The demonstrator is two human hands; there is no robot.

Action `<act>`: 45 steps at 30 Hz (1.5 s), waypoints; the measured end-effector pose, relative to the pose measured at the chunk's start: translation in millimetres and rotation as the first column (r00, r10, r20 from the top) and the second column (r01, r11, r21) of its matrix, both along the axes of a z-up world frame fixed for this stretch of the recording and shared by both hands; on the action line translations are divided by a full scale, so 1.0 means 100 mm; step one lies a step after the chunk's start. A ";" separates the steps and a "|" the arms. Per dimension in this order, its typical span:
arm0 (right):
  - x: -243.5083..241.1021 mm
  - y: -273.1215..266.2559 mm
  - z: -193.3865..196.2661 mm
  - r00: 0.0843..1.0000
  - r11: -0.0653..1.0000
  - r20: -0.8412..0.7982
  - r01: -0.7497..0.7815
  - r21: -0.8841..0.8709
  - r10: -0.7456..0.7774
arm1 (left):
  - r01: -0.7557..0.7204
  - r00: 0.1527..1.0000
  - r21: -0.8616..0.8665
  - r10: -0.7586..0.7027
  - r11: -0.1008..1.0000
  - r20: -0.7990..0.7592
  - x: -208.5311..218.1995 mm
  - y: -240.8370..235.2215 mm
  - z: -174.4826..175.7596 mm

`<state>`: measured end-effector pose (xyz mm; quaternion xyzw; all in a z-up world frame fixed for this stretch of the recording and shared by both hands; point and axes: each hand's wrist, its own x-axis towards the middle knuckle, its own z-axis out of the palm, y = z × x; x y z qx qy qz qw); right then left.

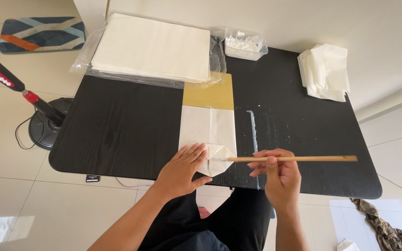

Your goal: The person folds a white sheet of paper into a triangular shape on a black table. They use a brush to apply a white adhesive to the folded edges to secure the shape. Finally, they place a yellow cardboard piece on top of the folded paper.

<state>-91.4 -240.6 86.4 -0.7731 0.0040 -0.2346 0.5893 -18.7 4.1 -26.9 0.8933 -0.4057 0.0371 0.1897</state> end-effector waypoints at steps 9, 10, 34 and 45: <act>0.12 0.11 -0.09 0.986 0.984 -0.045 -0.164 -0.076 0.161 | 0.023 0.992 0.079 -0.033 0.997 0.121 0.01 0.01 0.01; 0.11 0.12 -0.09 0.986 0.981 -0.068 -0.160 -0.110 0.154 | 0.014 0.990 0.070 -0.024 0.997 0.141 -0.01 0.02 0.02; 0.07 0.03 -0.19 0.976 0.973 0.066 -0.199 -0.119 0.208 | -0.067 0.981 0.061 0.054 0.996 0.185 -0.07 -0.02 0.04; 0.02 0.07 -0.29 0.964 0.959 0.007 -0.264 -0.101 0.266 | -0.057 0.990 0.101 0.043 0.993 0.137 -0.05 -0.01 -0.02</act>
